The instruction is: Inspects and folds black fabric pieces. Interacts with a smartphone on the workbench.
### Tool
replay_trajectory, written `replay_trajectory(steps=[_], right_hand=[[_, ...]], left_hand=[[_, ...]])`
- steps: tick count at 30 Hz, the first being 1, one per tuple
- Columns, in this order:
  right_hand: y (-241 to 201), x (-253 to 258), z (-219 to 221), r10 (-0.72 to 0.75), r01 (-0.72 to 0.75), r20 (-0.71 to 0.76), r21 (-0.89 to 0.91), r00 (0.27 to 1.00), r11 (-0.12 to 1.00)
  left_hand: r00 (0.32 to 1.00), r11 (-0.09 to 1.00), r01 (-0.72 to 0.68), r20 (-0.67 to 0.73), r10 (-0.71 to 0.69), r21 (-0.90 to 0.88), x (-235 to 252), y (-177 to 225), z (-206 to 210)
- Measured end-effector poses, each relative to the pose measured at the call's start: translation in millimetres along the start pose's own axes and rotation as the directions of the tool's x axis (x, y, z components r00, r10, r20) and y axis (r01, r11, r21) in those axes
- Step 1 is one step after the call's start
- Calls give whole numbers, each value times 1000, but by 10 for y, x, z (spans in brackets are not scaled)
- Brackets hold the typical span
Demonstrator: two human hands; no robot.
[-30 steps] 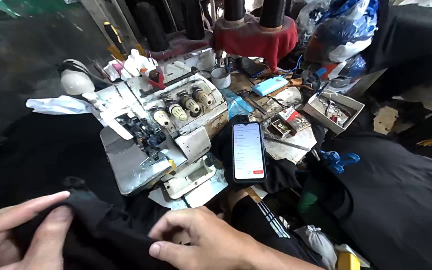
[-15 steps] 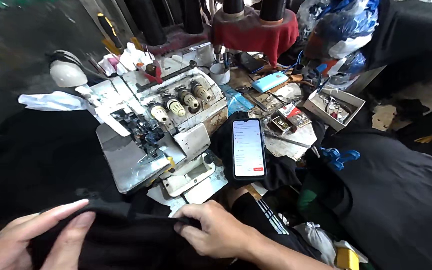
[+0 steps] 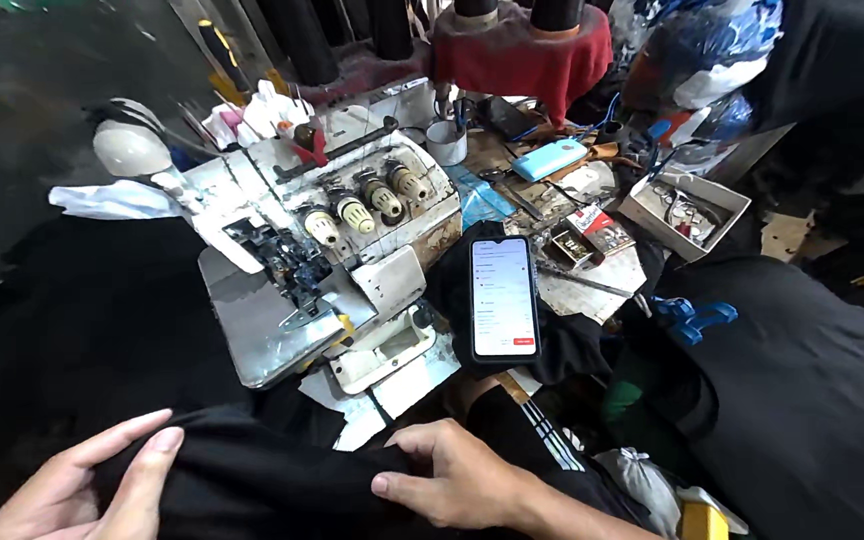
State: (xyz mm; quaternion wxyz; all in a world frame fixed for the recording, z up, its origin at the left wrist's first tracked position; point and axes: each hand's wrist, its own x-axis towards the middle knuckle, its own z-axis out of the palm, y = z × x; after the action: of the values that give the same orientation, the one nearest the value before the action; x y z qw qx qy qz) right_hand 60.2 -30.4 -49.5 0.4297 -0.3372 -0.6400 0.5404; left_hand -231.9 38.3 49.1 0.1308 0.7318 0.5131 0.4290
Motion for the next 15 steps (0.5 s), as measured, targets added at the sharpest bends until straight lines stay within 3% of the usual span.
replay_trajectory(steps=[6,12,15], right_hand=[[-101,18,8,-52,50,34,37,998,998],[-381,144,14,-92,90,24,86,995,992],[-180,162,10,51,-51,-67,0,996,999]], left_hand=[[999,999,35,-19,-35,30,30,52,-69],[974,996,78,-211,-87,-48,217,401,-90],[996,996,73,-64,-70,48,193,-24,-66]])
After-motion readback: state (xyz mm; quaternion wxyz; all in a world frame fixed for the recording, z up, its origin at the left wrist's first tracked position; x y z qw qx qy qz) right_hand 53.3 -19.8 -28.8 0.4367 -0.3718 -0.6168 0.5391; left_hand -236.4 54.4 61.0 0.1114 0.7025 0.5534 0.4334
